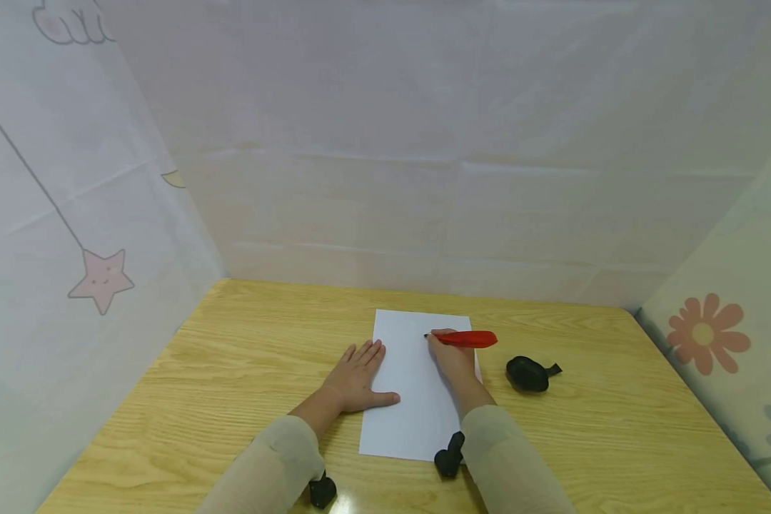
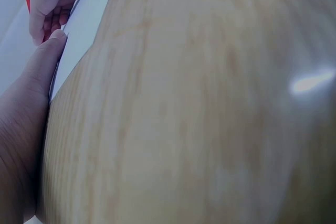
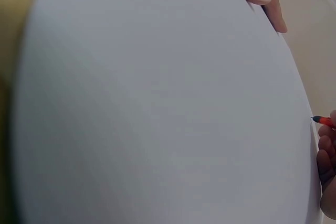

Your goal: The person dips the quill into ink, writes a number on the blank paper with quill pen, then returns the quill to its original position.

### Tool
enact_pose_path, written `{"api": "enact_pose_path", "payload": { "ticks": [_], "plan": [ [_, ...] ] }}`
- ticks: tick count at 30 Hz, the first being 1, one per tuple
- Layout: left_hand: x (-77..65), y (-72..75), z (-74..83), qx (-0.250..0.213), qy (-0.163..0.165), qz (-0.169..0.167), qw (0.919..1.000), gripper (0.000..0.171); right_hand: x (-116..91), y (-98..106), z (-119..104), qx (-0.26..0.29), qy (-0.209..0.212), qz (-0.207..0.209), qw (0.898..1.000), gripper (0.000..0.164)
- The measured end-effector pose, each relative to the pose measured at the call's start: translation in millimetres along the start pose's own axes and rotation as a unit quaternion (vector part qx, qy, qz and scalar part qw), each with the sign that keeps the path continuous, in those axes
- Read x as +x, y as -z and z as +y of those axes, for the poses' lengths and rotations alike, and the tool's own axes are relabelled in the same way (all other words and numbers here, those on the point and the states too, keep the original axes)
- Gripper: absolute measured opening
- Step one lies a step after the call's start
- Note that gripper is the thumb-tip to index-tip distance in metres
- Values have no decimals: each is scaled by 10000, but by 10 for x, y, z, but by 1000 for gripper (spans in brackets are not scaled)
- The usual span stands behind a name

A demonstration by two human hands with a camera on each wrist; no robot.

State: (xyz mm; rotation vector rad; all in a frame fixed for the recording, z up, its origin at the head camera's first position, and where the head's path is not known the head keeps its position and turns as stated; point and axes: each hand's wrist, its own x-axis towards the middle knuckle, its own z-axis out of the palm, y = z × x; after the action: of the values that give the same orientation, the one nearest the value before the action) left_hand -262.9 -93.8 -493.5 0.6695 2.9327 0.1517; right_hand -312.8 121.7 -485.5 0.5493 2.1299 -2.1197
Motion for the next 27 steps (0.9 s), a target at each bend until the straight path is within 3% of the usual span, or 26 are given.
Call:
{"api": "enact_pose_path", "payload": {
  "ticks": [16, 27],
  "plan": [
    [6, -5, -6, 28, 15, 1, 10000, 105, -51, -30, -24, 154, -194, -100, 9996, 40],
    [24, -20, -11, -9, 64, -26, 10000, 106, -66, -53, -6, -415, -36, -106, 9991, 34]
  ]
}}
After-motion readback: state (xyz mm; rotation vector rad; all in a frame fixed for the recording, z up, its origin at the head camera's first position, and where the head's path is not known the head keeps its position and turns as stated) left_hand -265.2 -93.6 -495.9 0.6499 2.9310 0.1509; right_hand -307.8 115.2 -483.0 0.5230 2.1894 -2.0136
